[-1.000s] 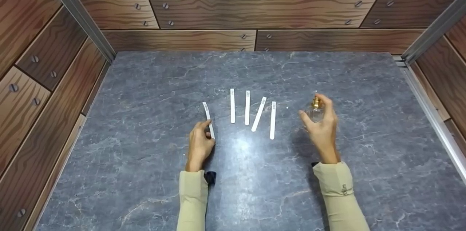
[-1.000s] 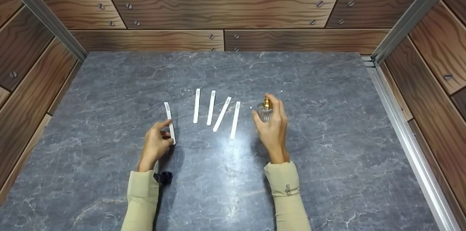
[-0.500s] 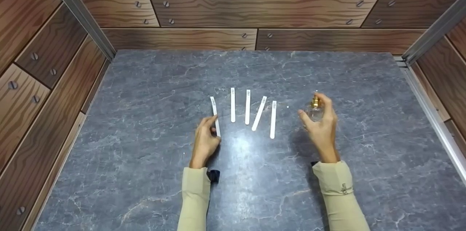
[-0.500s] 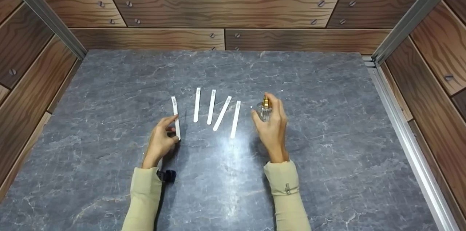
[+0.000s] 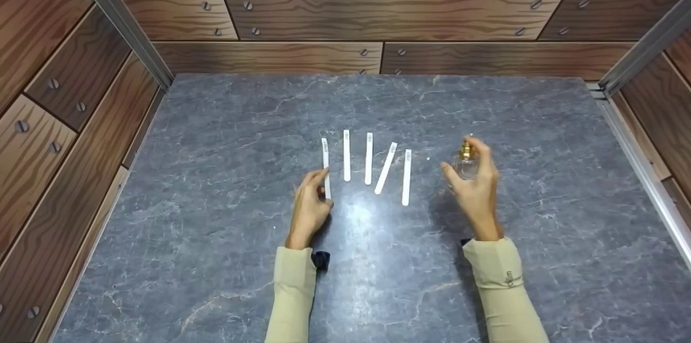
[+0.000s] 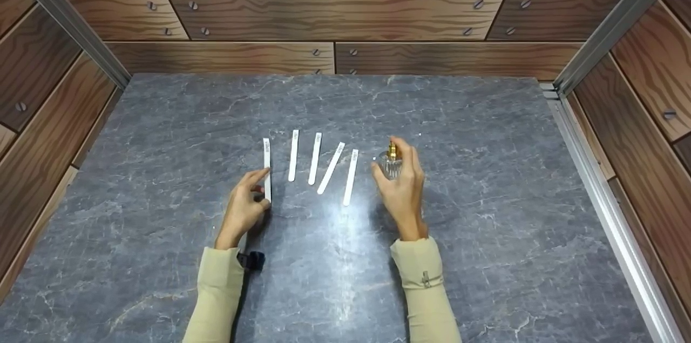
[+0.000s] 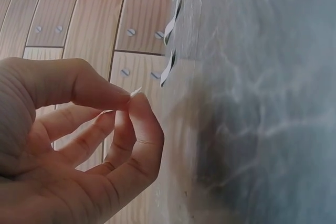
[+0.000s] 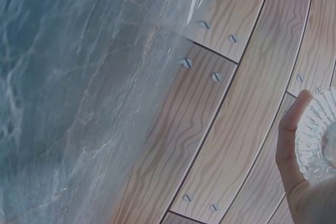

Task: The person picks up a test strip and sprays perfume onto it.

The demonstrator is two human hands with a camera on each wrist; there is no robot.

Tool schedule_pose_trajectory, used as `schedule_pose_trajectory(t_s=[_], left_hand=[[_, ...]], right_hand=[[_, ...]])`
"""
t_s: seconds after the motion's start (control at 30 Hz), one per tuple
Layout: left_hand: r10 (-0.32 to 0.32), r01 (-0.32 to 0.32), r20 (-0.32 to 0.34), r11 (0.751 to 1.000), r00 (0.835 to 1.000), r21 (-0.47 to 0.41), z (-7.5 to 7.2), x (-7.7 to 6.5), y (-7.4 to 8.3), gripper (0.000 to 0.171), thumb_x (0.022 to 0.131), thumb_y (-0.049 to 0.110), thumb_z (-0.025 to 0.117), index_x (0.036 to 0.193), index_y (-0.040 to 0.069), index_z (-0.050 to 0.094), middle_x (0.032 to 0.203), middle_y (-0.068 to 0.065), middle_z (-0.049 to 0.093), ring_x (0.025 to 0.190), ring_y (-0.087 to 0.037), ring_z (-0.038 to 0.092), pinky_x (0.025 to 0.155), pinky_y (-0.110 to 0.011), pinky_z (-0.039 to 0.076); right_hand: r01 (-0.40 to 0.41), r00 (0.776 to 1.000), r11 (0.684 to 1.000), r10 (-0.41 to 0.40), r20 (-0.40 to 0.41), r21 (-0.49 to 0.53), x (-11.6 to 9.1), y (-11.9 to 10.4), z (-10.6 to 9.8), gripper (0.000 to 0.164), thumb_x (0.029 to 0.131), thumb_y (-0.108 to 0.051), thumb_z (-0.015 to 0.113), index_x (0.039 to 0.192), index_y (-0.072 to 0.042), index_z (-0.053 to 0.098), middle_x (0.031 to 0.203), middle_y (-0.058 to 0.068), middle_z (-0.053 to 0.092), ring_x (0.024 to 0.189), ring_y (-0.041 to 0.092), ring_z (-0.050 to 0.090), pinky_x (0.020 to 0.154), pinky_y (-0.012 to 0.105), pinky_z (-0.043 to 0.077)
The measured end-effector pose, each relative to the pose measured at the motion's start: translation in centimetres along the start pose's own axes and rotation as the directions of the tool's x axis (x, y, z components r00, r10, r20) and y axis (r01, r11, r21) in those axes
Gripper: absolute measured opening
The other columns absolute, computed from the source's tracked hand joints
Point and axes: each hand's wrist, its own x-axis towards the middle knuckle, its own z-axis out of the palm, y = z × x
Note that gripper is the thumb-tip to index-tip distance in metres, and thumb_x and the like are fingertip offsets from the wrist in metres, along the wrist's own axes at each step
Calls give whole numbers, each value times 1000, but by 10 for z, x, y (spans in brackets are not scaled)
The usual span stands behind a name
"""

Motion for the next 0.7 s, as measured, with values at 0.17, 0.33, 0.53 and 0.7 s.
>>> schedule_pose_trajectory(t_s=[0.17, 0.33, 0.53, 0.7], left_hand=[[11, -12, -16, 999, 1000, -31, 4, -1, 3, 68, 69, -26, 60, 135, -8, 60, 130, -18, 61, 89, -26, 61, 77, -37, 52], [38, -40, -40, 998, 998, -53, 8, -1, 5, 64, 70, -26, 61, 132, -9, 62, 127, -18, 62, 82, -22, 58, 71, -32, 49], [48, -49, -20, 997, 999, -51, 11, -2, 9, 63, 70, -24, 60, 132, -9, 62, 127, -16, 63, 79, -20, 56, 69, -30, 48], [68, -68, 2, 996, 998, -63, 15, -3, 16, 64, 70, -24, 60, 132, -9, 62, 125, -16, 63, 79, -19, 55, 69, -30, 48]], right_hand=[[6, 1000, 1000, -6, -4, 4, 0, -1, 0, 60, 71, 18, 80, 126, 7, 57, 104, 20, 65, 91, 8, 54, 82, 18, 43], [5, 1000, 1000, -5, 0, 9, -1, -1, 1, 60, 72, 17, 80, 127, 6, 57, 105, 20, 65, 93, 7, 54, 84, 19, 43], [-3, 1000, 1000, 3, -1, 4, -2, -2, 1, 60, 73, 16, 80, 127, 6, 58, 106, 19, 65, 93, 6, 54, 82, 18, 43], [9, 1000, 1000, -9, 3, 0, -2, -1, 2, 59, 73, 16, 80, 126, 6, 58, 103, 18, 65, 92, 9, 54, 82, 19, 42]])
